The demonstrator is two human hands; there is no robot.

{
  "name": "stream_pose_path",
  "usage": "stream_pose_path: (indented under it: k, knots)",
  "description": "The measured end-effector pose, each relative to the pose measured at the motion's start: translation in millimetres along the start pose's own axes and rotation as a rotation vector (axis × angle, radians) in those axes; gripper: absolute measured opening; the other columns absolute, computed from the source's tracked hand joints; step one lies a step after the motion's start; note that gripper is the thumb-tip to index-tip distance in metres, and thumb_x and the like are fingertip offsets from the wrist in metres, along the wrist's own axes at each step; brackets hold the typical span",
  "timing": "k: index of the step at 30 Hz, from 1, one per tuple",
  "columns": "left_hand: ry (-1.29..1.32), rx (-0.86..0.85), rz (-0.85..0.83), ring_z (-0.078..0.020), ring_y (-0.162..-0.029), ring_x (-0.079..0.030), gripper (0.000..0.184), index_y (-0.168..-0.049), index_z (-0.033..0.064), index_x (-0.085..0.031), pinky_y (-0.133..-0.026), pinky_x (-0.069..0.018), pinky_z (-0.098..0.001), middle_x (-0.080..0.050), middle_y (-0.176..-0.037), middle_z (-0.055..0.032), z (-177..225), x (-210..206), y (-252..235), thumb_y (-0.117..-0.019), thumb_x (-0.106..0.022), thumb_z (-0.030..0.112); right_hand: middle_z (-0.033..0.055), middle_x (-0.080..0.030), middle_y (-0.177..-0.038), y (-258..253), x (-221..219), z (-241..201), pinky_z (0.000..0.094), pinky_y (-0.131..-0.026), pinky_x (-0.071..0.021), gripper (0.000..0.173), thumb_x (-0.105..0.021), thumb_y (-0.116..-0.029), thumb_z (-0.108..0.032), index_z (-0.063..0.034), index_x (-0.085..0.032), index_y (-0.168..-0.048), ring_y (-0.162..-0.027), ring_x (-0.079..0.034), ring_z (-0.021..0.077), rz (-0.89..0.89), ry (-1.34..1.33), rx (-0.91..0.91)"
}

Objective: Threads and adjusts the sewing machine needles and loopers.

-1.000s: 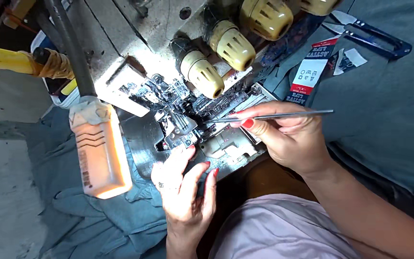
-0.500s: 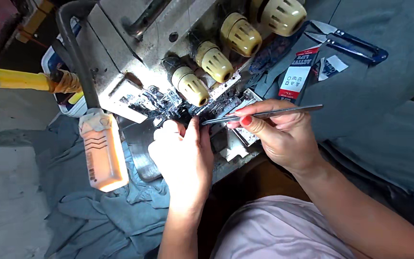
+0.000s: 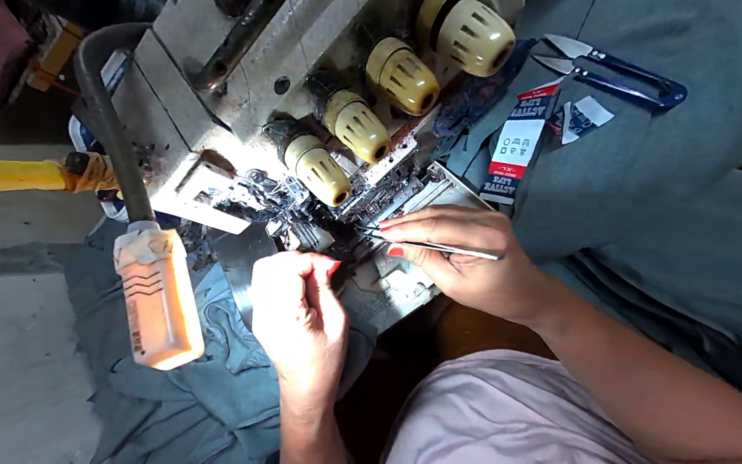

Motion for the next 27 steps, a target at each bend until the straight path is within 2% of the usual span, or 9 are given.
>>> stream_pose_path:
  k: [3, 6, 10, 11, 13, 16, 20, 24, 27]
  knots:
    - [0.106, -0.005, -0.001, -0.0001, -0.094, -0.059, 0.016, -0.084, 0.0013, -0.058, -0.086, -0.0444, -0.0109, -0.061, -0.089, -0.005, -1, -3, 2, -0.0985, -0.052, 0.004, 0.0121, -0.077, -0.099, -1, -1, -1, 0.0198, -0.091, -0.0557, 0.015, -0.068, -0.0918, -0.005, 0.005, -0.077, -0.099, -0.098, -0.072, 0.0094, 0.034, -0.035, -0.038]
    - [0.224, 0.01, 0.001, 0.0007, -0.1, -0.064, 0.018, -0.088, 0.0025, -0.057, -0.089, -0.0486, -0.013, -0.068, -0.096, -0.0039, 1, -7, 4, -0.1039, -0.049, 0.006, 0.0043, -0.073, -0.1, -1, 5, -6, 0.0162, -0.086, -0.0563, 0.015, -0.062, -0.0971, -0.005, 0.0053, -0.072, -0.102, -0.095, -0.068, 0.0004, 0.108, -0.174, -0.155]
    - [0.322, 0.019, 0.032, 0.0047, -0.084, -0.065, 0.017, -0.093, 0.0076, -0.055, -0.077, -0.0524, -0.0124, -0.067, -0.085, 0.0048, 4, -6, -1, -0.1071, -0.047, 0.013, -0.0041, -0.073, -0.097, 2, 11, -12, 0.0312, -0.091, -0.0591, 0.024, -0.044, -0.1086, -0.018, -0.013, -0.066, -0.1, -0.098, -0.071, 0.0089, 0.202, -0.49, -0.268]
    - [0.335, 0.02, 0.045, 0.0052, -0.082, -0.064, 0.017, -0.094, 0.0089, -0.056, -0.074, -0.0525, -0.0122, -0.065, -0.084, 0.0064, 5, -4, -3, -0.1074, -0.047, 0.014, -0.0052, -0.071, -0.091, 2, 11, -14, 0.0325, -0.088, -0.0601, 0.025, -0.043, -0.1094, -0.02, -0.0158, -0.065, -0.099, -0.091, -0.07, 0.0096, 0.228, -0.564, -0.295]
    - [0.359, 0.021, 0.068, 0.005, -0.081, -0.064, 0.017, -0.094, 0.0105, -0.057, -0.073, -0.0542, -0.0127, -0.065, -0.084, 0.0081, 9, 0, -4, -0.1077, -0.048, 0.016, -0.0103, -0.062, -0.075, 4, 12, -23, 0.0239, -0.072, -0.0593, 0.025, -0.043, -0.1098, -0.021, -0.0185, -0.065, -0.099, -0.071, -0.064, 0.0031, 0.251, -0.642, -0.381]
    - [0.419, 0.008, 0.064, 0.0047, -0.085, -0.064, 0.016, -0.096, 0.0122, -0.058, -0.078, -0.0547, -0.0143, -0.065, -0.087, 0.0097, 16, 10, -3, -0.1074, -0.047, 0.014, -0.0166, -0.049, -0.062, 3, 9, -42, 0.0104, -0.052, -0.0428, 0.024, -0.044, -0.1064, -0.011, -0.0133, -0.066, -0.098, -0.054, -0.047, -0.0076, 0.179, -0.642, -0.572]
    - [0.471, -0.037, 0.077, 0.0071, -0.086, -0.062, 0.013, -0.097, 0.0145, -0.056, -0.081, -0.0528, -0.0117, -0.062, -0.088, 0.0106, 21, 13, -3, -0.1051, -0.047, 0.012, -0.0122, -0.065, -0.072, -5, 6, -56, 0.0083, -0.045, -0.037, 0.019, -0.048, -0.1037, -0.008, -0.0044, -0.067, -0.099, -0.049, -0.044, -0.0122, 0.012, -0.543, -0.771]
    - [0.485, -0.024, 0.05, 0.007, -0.086, -0.061, 0.019, -0.093, 0.0075, -0.055, -0.084, -0.0514, -0.0115, -0.06, -0.085, 0.0036, 21, 17, 3, -0.1075, -0.047, 0.016, -0.0097, -0.071, -0.086, -13, 16, -52, 0.0058, -0.055, -0.0416, 0.021, -0.053, -0.1055, -0.014, -0.002, -0.07, -0.105, -0.06, -0.049, -0.0145, 0.292, -0.26, -0.327]
    - [0.527, -0.017, 0.041, 0.0078, -0.087, -0.061, 0.02, -0.091, 0.0016, -0.057, -0.085, -0.0506, -0.0104, -0.062, -0.085, 0.0007, 19, 20, 9, -0.1057, -0.05, 0.014, -0.011, -0.073, -0.095, -47, 49, -59, 0.0092, -0.055, -0.0459, 0.02, -0.052, -0.1052, -0.012, -0.0015, -0.068, -0.11, -0.061, -0.054, -0.012, 0.504, -0.155, -0.209]
Point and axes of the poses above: each hand's wrist, its own y-axis away from the middle knuckle, its own x-axis out of the back of the hand, z = x × y, the point moved 2 cm from there along -y, towards the middle knuckle
